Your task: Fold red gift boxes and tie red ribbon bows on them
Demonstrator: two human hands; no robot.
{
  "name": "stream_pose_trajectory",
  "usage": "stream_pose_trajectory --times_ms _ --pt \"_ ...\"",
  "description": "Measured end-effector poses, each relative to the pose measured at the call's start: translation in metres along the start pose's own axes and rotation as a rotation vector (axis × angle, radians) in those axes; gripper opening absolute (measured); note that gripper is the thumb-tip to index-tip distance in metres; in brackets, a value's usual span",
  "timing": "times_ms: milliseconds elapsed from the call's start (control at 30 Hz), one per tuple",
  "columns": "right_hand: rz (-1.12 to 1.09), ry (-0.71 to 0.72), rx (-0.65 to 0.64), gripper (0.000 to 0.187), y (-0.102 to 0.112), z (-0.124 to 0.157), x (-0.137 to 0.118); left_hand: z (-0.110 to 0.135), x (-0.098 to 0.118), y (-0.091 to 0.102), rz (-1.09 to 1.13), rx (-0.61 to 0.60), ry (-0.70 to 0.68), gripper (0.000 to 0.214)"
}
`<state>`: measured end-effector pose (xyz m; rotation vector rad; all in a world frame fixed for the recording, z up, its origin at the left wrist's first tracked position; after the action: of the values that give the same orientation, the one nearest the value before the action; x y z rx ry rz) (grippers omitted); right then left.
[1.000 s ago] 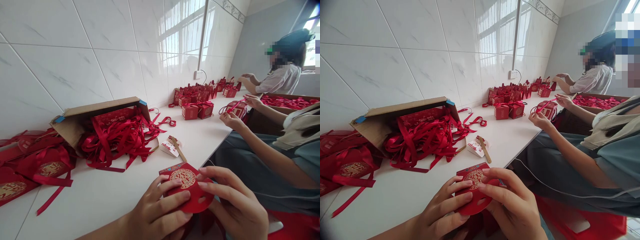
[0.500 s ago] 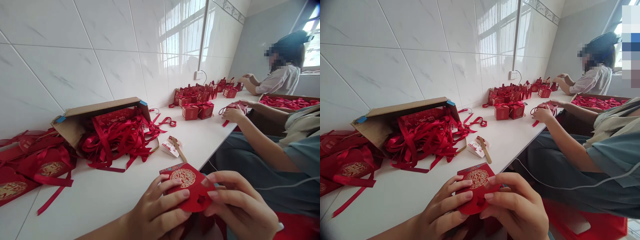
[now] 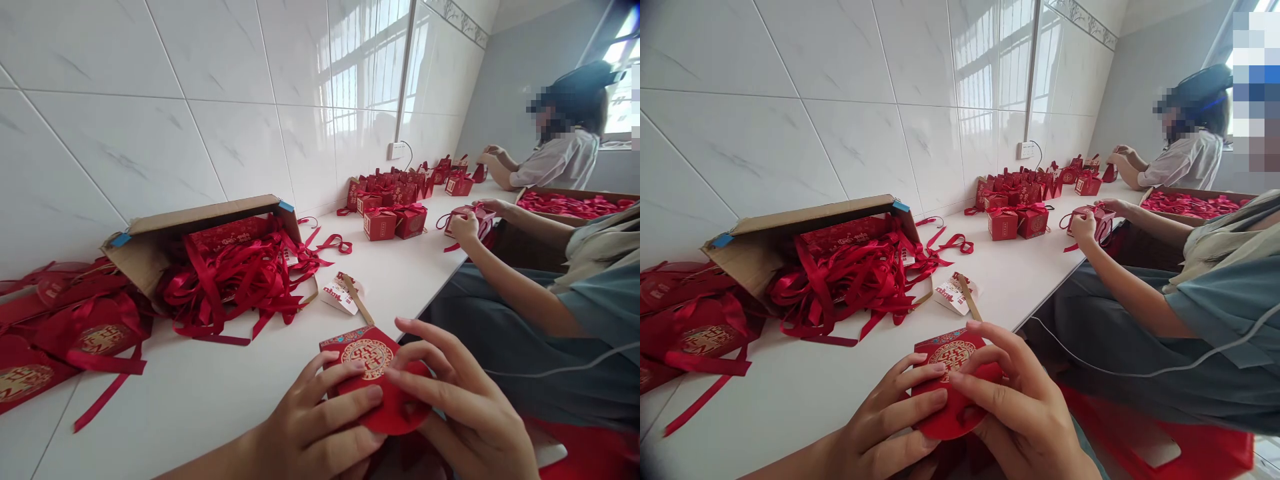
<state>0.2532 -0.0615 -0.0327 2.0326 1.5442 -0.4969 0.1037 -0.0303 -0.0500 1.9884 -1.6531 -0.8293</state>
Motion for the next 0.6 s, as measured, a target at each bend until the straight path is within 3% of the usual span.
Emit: stream_pose_trajectory --times_ms 167,600 --pt "-0.031 -0.015 0.030 0.021 0.003 0.002 0.003 0.000 -0.001 0.000 0.012 0.014 0.001 0.026" --pt "0.051 0.010 0.034 0.010 0.003 -0.008 -0.005 0.000 -0.008 0.000 0.018 0.041 0.087 0.033"
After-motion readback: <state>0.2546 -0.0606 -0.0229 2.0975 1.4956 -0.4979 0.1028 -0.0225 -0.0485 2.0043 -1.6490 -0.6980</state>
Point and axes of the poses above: each hand's wrist, its own z-axis away from the middle knuckle, its own y-axis out of the back of the hand, x = y × z, the point moved 8 cm from there along -z, towards the middle knuckle, and after that the axes turned 12 degrees about -z, right-handed, at the moved point
